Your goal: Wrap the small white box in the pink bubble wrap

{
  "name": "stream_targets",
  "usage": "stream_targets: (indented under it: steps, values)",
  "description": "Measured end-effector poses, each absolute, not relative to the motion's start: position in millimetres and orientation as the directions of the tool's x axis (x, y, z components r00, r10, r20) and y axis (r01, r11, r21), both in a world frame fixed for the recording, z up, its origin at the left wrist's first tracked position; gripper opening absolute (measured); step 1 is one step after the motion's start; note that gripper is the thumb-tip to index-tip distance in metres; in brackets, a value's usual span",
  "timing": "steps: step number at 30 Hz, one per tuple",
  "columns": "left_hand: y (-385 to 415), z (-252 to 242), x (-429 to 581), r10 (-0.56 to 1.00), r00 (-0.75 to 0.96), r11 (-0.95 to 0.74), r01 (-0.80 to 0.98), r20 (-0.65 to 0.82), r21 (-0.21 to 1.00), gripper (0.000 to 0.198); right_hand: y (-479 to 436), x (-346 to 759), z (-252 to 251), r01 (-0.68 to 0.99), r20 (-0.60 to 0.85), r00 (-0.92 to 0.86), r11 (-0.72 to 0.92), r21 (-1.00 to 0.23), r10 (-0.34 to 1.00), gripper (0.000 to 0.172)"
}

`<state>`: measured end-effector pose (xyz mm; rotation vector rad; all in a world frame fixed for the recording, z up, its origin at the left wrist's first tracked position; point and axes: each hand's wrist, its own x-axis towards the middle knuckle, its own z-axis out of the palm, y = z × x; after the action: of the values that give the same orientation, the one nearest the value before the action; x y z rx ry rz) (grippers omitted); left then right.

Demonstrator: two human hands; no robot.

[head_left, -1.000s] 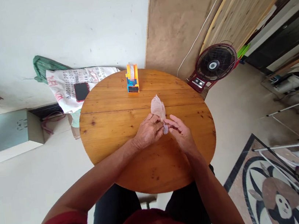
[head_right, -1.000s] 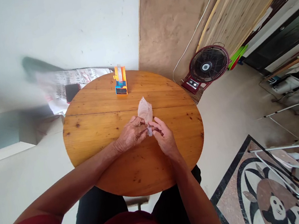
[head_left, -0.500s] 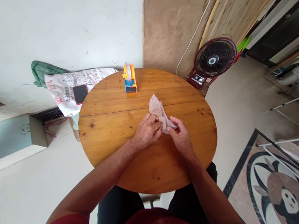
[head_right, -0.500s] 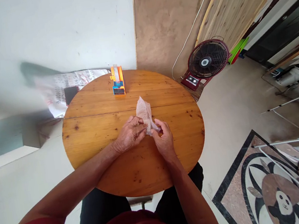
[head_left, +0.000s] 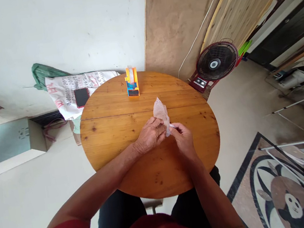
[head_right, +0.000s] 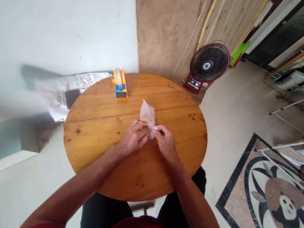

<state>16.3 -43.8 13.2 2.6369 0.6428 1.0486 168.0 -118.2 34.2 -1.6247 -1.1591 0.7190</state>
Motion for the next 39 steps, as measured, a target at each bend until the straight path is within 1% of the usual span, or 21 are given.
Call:
stream_targets:
  steps: [3,7,11,13,14,17,18,20,22,24,27,29,32,35,39]
  values:
    - [-44,12,18,0.493,0.626,-0.868,0.312,0.604,0.385,0.019,-116,161,41,0.397,0.099,0.334,-0.045,-0.917,0.937,0.022]
    - [-45,13,19,0.568,0.586,-0.815,0.305,0.578,0.492,0.01,-120,161,49,0.487,0.119,0.259,-0.023,-0.873,0.959,0.025]
    - [-46,14,17,0.643,0.512,-0.749,0.264,0.57,0.608,0.023,-123,166,52,0.614,0.198,0.059,0.121,-0.78,0.978,0.029]
    - [-47,14,15,0.676,0.484,-0.711,0.232,0.556,0.664,0.028,-124,166,53,0.717,0.212,-0.02,0.162,-0.678,0.977,0.032]
    - [-47,14,15,0.695,0.47,-0.688,0.216,0.544,0.692,0.028,-125,164,53,0.78,0.206,-0.045,0.164,-0.603,0.977,0.034]
    - [-46,13,14,0.749,0.426,-0.614,0.161,0.507,0.772,0.022,-126,159,52,0.932,0.184,-0.091,0.149,-0.332,0.979,0.036]
    - [-46,13,15,0.763,0.416,-0.591,0.138,0.495,0.794,0.018,-127,158,52,0.957,0.178,-0.104,0.147,-0.25,0.979,0.037]
    - [-45,13,16,0.793,0.392,-0.545,0.116,0.466,0.83,0.01,-129,156,51,0.979,0.168,-0.137,0.159,-0.124,0.976,0.04]
    - [-45,15,17,0.83,0.368,-0.497,0.15,0.419,0.854,0.004,-130,156,51,0.983,0.153,-0.174,0.181,-0.036,0.973,0.043]
    - [-44,20,18,0.864,0.377,-0.436,0.227,0.334,0.871,0.006,-132,156,51,0.978,0.133,-0.207,0.205,0.03,0.969,0.042]
    - [-39,35,19,0.87,0.465,-0.357,0.363,0.165,0.861,0.018,-133,154,54,0.968,0.104,-0.241,0.232,0.091,0.965,0.042]
    - [-33,48,22,0.857,0.51,-0.342,0.464,0.069,0.817,0.024,-135,151,56,0.966,0.084,-0.241,0.232,0.111,0.967,0.043]
    - [-25,60,27,0.85,0.526,-0.335,0.585,-0.031,0.739,0.028,-140,149,58,0.965,0.075,-0.236,0.225,0.132,0.969,0.046]
    - [-22,59,32,0.857,0.511,-0.326,0.641,-0.069,0.695,0.026,-149,151,59,0.953,0.107,-0.284,0.268,0.14,0.953,0.047]
    - [-23,55,32,0.849,0.528,-0.399,0.663,-0.018,0.633,0.02,-161,157,58,0.935,0.151,-0.345,0.327,0.136,0.926,0.047]
